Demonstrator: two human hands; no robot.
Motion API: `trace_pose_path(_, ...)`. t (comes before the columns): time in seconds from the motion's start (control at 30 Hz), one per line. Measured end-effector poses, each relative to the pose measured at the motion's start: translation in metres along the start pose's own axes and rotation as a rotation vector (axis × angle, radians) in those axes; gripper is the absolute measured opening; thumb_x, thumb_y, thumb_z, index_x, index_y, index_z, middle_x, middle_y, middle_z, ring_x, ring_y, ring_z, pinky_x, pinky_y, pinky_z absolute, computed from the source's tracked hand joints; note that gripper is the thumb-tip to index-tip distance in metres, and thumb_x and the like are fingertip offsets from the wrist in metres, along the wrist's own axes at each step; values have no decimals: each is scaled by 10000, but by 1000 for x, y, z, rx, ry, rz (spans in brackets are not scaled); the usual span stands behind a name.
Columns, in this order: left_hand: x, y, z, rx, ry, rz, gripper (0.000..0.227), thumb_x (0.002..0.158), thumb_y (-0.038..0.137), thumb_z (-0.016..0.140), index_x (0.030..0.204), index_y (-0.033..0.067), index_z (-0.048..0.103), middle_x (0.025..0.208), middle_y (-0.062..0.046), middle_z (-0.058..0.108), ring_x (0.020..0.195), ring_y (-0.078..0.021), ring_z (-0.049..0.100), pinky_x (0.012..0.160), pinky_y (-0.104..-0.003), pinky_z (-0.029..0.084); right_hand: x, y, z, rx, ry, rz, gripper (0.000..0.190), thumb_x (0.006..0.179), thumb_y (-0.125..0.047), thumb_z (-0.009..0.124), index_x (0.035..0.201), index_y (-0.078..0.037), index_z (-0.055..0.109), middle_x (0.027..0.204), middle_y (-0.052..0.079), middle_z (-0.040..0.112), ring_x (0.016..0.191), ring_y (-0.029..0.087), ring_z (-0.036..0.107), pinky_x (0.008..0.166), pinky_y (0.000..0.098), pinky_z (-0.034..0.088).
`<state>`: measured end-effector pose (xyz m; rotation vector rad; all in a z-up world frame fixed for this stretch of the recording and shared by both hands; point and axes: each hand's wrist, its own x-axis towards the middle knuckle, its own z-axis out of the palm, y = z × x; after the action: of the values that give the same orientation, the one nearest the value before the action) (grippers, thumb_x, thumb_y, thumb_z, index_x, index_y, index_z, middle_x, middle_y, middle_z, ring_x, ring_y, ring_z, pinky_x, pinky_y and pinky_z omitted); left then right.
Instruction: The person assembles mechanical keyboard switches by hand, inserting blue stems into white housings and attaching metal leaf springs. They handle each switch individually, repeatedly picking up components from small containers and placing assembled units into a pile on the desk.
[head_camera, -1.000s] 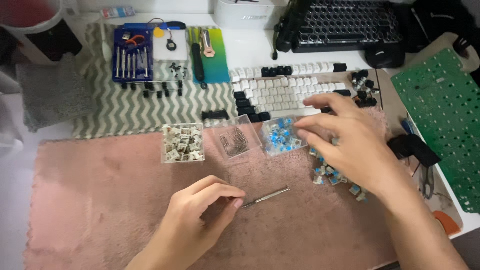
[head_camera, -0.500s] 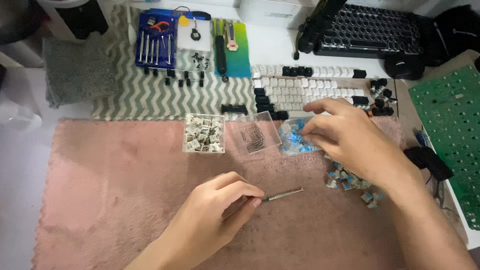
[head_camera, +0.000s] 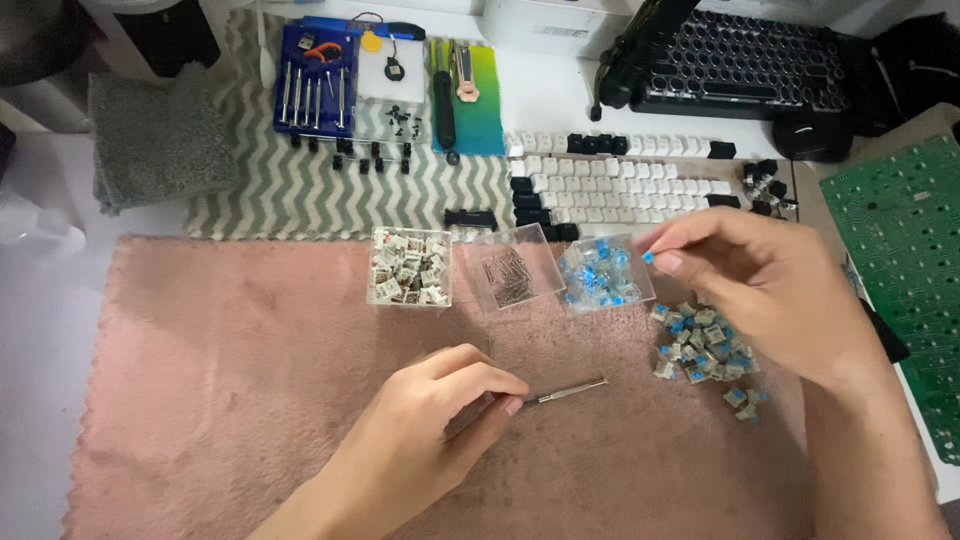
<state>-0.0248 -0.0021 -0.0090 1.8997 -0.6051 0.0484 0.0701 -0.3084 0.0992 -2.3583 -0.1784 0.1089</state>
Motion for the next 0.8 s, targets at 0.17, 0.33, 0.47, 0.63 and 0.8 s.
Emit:
trace_pose_path(0.17,-1,-1,0,-6,-8,9,96,1106,153,728,1149,155,814,997,-10,777,847,-204,789,772,-334,622,-1,32,-1,371,43,88,143,1087,32,714,1200,-1,796,1093,164,829,955,256,817,883,375,715)
trace_pose_path(0.33,-1,-3,1,-4,-10,22,91,1110,163,723,1152,156,803,1013,-13,778,853,-210,793,787,-335,623,11,69,-6,1055,-6,270,481,995,125,491,1402,3,717,1200,232,703,987,287,653,839,371,583)
trace_pose_path(0.47,-1,-2,0,6,-26,-20,106,1112,188,721,1153,175,818,1000,6,773,841,-193,793,771,-331,626,5,-10,-4,548,-22,427,373,1045,-190,617,1378,-122,771,1263,85,748,1094,246,668,997,438,546)
trace_pose_path(0.63,0,-2,-1,10,-30,-23,131,1117,190,704,1160,177,827,1000,7,769,852,-190,793,783,-333,624,5,-18,-8,-490,-247,186,379,971,-430,855,1335,-439,961,965,-63,772,727,178,580,733,331,469)
trace_pose_path(0.8,-1,-1,-2,20,-48,-39,116,1121,206,708,1162,193,817,1010,19,768,827,-189,782,765,-330,617,20,-27,-4,-721,-538,237,395,1057,-480,726,1430,-443,852,1209,-183,906,1019,79,846,886,311,600)
